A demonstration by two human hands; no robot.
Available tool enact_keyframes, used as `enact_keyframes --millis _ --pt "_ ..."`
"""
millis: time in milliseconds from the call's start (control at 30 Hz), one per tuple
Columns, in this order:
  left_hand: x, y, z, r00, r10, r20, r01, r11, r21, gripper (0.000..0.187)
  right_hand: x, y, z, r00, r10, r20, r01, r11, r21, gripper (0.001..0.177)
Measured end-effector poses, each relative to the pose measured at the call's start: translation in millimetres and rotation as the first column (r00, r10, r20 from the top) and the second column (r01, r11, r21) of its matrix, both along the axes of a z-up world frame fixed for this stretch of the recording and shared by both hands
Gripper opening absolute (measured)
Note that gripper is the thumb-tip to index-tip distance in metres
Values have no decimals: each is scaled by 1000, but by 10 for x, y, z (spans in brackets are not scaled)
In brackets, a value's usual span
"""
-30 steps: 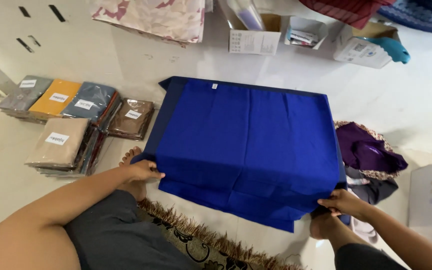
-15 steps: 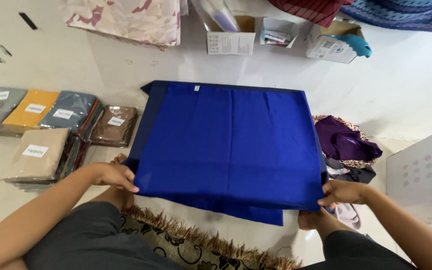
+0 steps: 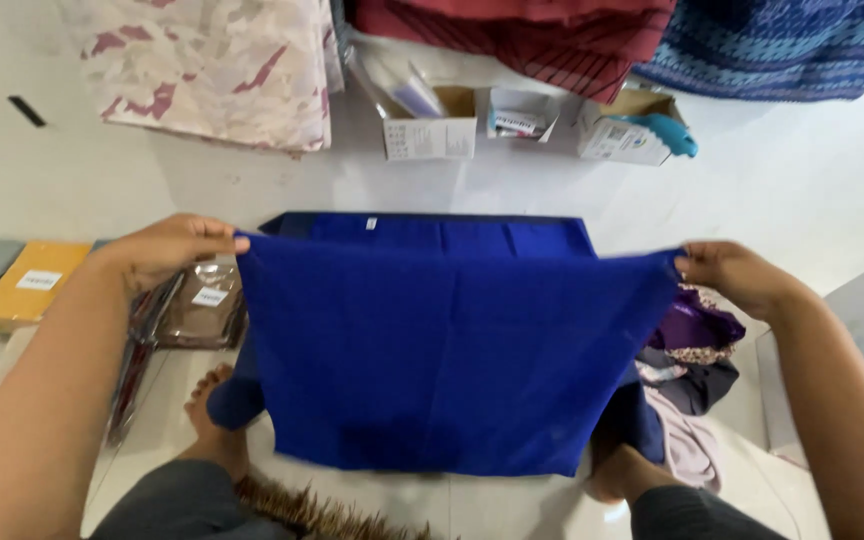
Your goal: A person is using a lint roller to clean a blue hijab and then folding it neatly on the floor.
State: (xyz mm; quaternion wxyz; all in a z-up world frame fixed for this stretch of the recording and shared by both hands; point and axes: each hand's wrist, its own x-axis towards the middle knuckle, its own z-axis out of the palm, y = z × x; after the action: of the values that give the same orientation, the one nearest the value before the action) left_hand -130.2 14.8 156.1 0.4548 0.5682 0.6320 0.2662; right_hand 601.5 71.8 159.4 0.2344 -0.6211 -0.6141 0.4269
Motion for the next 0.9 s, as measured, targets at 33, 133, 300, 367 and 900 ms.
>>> enact_keyframes --millis 33,133,300,367,900 --pt "-27 169 -9 997 38 65 -41 998 46 20 -31 130 22 988 -50 -147 62 995 78 18" --pt "347 368 254 961 277 25 -278 957 84 48 45 732 -264 941 -127 -313 189 966 176 12" --pt "223 1332 -576 867 431 249 -472 870 140 35 47 1866 -1225 879 -413 -239 473 818 327 17" --pt "324 1583 -820 825 481 297 -536 833 138 37 -25 2133 -1523 856 -475 -206 518 781 349 16" --pt "714 2166 -2019 774 611 -167 -521 764 381 37 -1011 2134 -2060 742 -589 319 353 749 561 20"
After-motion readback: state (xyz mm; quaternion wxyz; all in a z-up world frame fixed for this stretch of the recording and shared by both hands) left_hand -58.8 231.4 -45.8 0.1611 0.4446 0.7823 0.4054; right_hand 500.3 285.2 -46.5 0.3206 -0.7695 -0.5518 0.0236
